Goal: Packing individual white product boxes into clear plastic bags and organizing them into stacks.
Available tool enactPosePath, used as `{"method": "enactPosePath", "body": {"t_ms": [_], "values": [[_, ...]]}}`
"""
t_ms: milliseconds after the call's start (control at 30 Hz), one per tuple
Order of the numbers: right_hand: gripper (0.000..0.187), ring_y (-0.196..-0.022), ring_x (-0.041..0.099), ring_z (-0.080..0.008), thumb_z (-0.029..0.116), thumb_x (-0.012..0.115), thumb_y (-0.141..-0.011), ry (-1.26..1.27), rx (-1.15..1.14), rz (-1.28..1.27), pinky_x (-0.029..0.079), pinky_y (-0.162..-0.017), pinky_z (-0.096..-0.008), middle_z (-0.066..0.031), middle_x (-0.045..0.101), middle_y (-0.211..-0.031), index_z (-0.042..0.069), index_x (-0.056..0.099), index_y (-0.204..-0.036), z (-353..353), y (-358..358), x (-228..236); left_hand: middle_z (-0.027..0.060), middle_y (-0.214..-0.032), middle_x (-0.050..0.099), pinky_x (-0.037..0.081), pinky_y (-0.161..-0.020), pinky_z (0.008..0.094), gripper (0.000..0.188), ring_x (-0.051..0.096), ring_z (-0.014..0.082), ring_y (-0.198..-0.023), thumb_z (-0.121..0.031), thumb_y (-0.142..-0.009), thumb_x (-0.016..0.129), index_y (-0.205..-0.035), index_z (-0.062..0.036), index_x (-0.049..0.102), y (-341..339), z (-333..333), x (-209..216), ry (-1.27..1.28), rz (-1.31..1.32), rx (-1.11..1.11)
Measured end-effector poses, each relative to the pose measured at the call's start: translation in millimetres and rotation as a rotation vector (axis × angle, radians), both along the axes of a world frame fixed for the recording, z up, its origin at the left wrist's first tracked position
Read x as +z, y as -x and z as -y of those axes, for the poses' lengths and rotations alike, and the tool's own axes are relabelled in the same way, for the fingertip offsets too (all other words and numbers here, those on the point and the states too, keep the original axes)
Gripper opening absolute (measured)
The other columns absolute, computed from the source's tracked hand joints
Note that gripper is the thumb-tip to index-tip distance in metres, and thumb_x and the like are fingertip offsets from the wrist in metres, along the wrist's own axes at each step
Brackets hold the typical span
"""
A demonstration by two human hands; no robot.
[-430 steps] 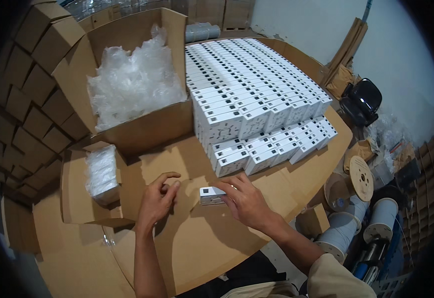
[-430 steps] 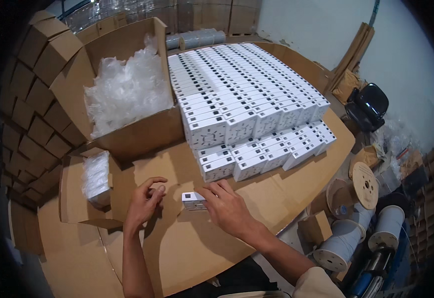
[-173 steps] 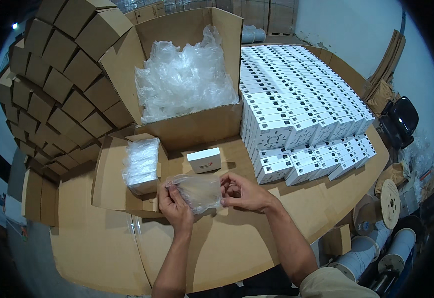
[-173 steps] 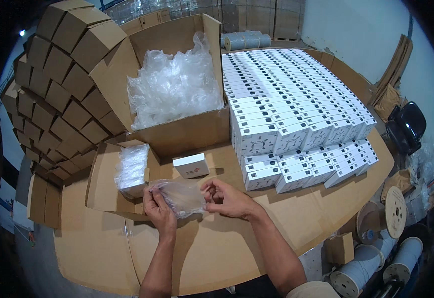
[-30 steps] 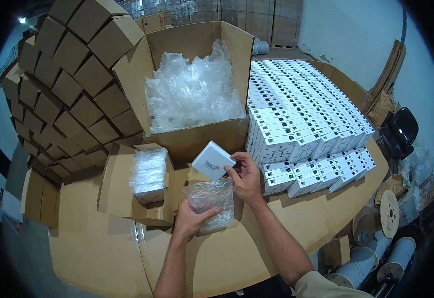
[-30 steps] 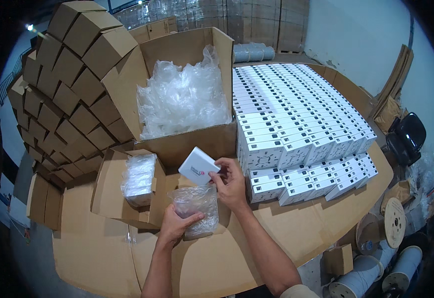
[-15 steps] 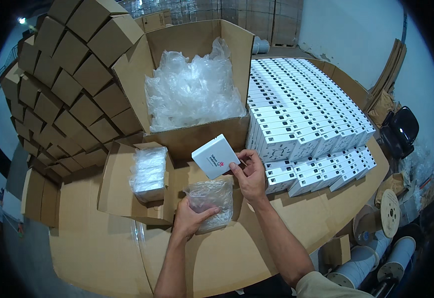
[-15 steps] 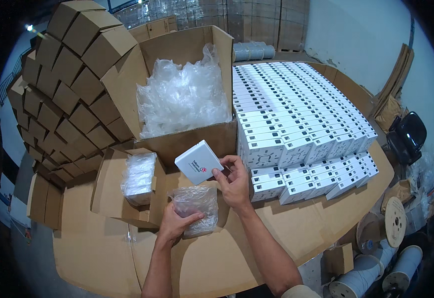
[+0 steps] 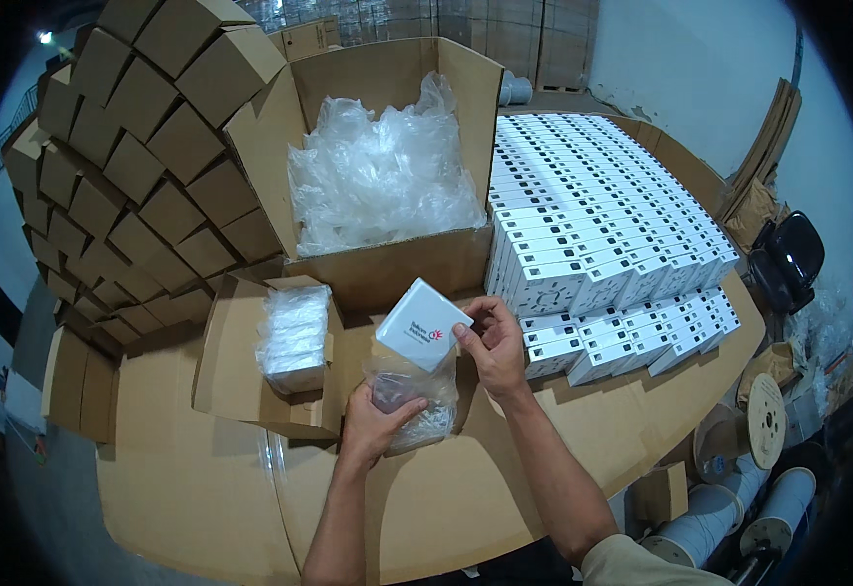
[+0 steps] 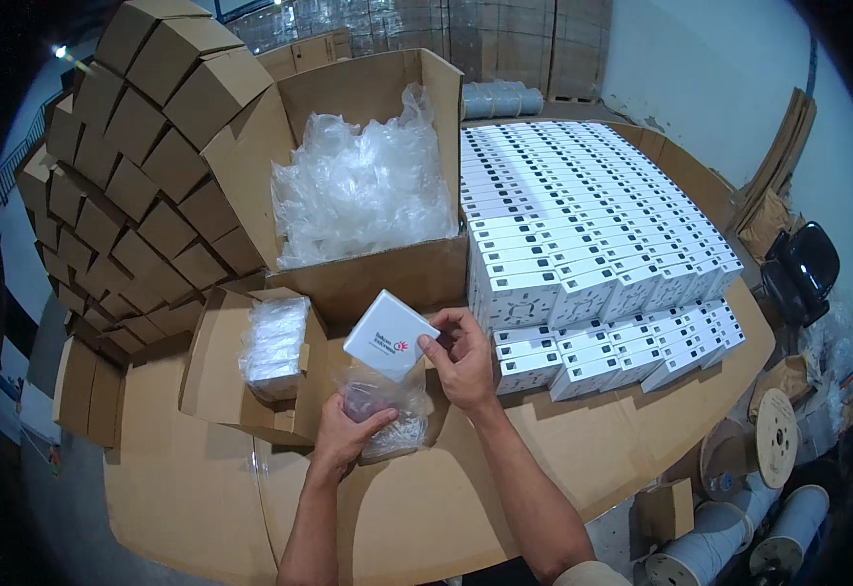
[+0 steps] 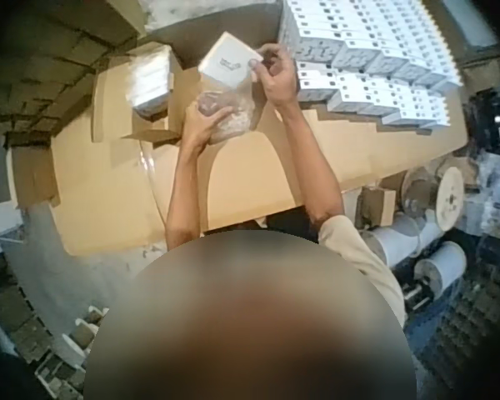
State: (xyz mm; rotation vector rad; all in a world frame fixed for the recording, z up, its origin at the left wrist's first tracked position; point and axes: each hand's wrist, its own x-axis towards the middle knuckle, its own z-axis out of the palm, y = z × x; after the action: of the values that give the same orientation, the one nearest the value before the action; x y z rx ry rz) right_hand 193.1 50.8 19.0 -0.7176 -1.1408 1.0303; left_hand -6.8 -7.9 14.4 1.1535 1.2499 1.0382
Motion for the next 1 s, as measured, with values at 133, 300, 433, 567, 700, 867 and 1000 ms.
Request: {"method": "enactPosePath", "body": {"t_ms": [133, 300, 433, 567, 700, 867, 1000], "values": [[0.025, -0.093, 0.060, -0.0109, -0.001, 0.067, -0.092, 0.075, 0.047, 0.019, 0.051, -0.082, -0.0259, -0.0049, 0.060, -0.099, 0.002, 0.051, -0.111, -0.6, -3.4, -2.3, 0.0075, -0.102, 0.071, 0.055, -0.084, 0.0319, 0.045, 0.068, 0.0155, -0.093, -0.013, -0.076, 0.088, -0.112, -0.0001, 0.064, -0.6, 0.1, 2.1, -0.022, -0.018, 0.004], [0.025, -0.090, 0.058, -0.0095, -0.001, 0.067, -0.090, 0.045, 0.071, 0.036, 0.049, -0.079, -0.0247, -0.0035, 0.058, -0.098, 0.003, 0.052, -0.110, -2.7, -2.7, -7.3, 0.0084, -0.106, 0.071, 0.054, -0.086, 0.0319, 0.045, 0.067, 0.0155, -0.095, -0.012, -0.076, 0.088, -0.113, 0.0000, 0.064, -0.9, -1.6, -1.6, -0.035, -0.007, 0.004], [0.023, -0.088, 0.057, -0.0087, 0.001, 0.067, -0.091, 0.085, 0.136, 0.046, 0.047, -0.078, -0.0240, -0.0027, 0.058, -0.097, 0.003, 0.053, -0.109, -0.7, -1.9, -6.3, 0.0089, -0.108, 0.070, 0.053, -0.088, 0.0318, 0.046, 0.066, 0.0155, -0.096, -0.012, -0.076, 0.087, -0.114, 0.0000, 0.064, -1.5, -0.7, 0.2, -0.062, -0.036, 0.020], [0.023, -0.088, 0.057, -0.0082, 0.002, 0.067, -0.090, 0.099, 0.149, 0.058, 0.047, -0.078, -0.0234, -0.0018, 0.057, -0.096, 0.004, 0.054, -0.108, -0.5, -0.8, -6.1, 0.0089, -0.108, 0.070, 0.053, -0.087, 0.0318, 0.044, 0.066, 0.0154, -0.097, -0.012, -0.077, 0.087, -0.112, 0.0000, 0.064, -1.6, -1.7, -2.7, -0.050, 0.007, 0.045], [0.022, -0.086, 0.056, -0.0075, 0.003, 0.068, -0.088, 0.146, 0.188, 0.076, 0.046, -0.077, -0.0235, -0.0001, 0.057, -0.094, 0.004, 0.054, -0.106, -0.5, -1.8, -7.0, 0.0089, -0.104, 0.071, 0.053, -0.086, 0.0304, 0.040, 0.066, 0.0141, -0.094, -0.013, -0.078, 0.086, -0.110, 0.0001, 0.066, -3.4, -2.6, -6.3, -0.069, 0.082, 0.031], [0.020, -0.085, 0.055, -0.0076, 0.005, 0.067, -0.089, 0.155, 0.223, 0.111, 0.046, -0.077, -0.0241, 0.0005, 0.057, -0.093, 0.005, 0.054, -0.105, -1.0, -4.9, -10.8, 0.0080, -0.099, 0.072, 0.053, -0.084, 0.0288, 0.036, 0.067, 0.0126, -0.090, -0.015, -0.082, 0.084, -0.109, 0.0008, 0.066, -12.6, 0.5, -1.4, -0.024, 0.072, 0.065], [0.021, -0.090, 0.057, -0.0091, 0.005, 0.066, -0.091, 0.187, 0.251, 0.197, 0.046, -0.083, -0.0253, -0.0015, 0.060, -0.098, 0.005, 0.056, -0.109, -2.3, 0.2, -13.0, 0.0066, -0.098, 0.071, 0.052, -0.080, 0.0276, 0.031, 0.065, 0.0110, -0.087, -0.017, -0.088, 0.079, -0.109, 0.0010, 0.065, -17.5, -1.8, -12.0, -0.109, 0.079, 0.137]]}}
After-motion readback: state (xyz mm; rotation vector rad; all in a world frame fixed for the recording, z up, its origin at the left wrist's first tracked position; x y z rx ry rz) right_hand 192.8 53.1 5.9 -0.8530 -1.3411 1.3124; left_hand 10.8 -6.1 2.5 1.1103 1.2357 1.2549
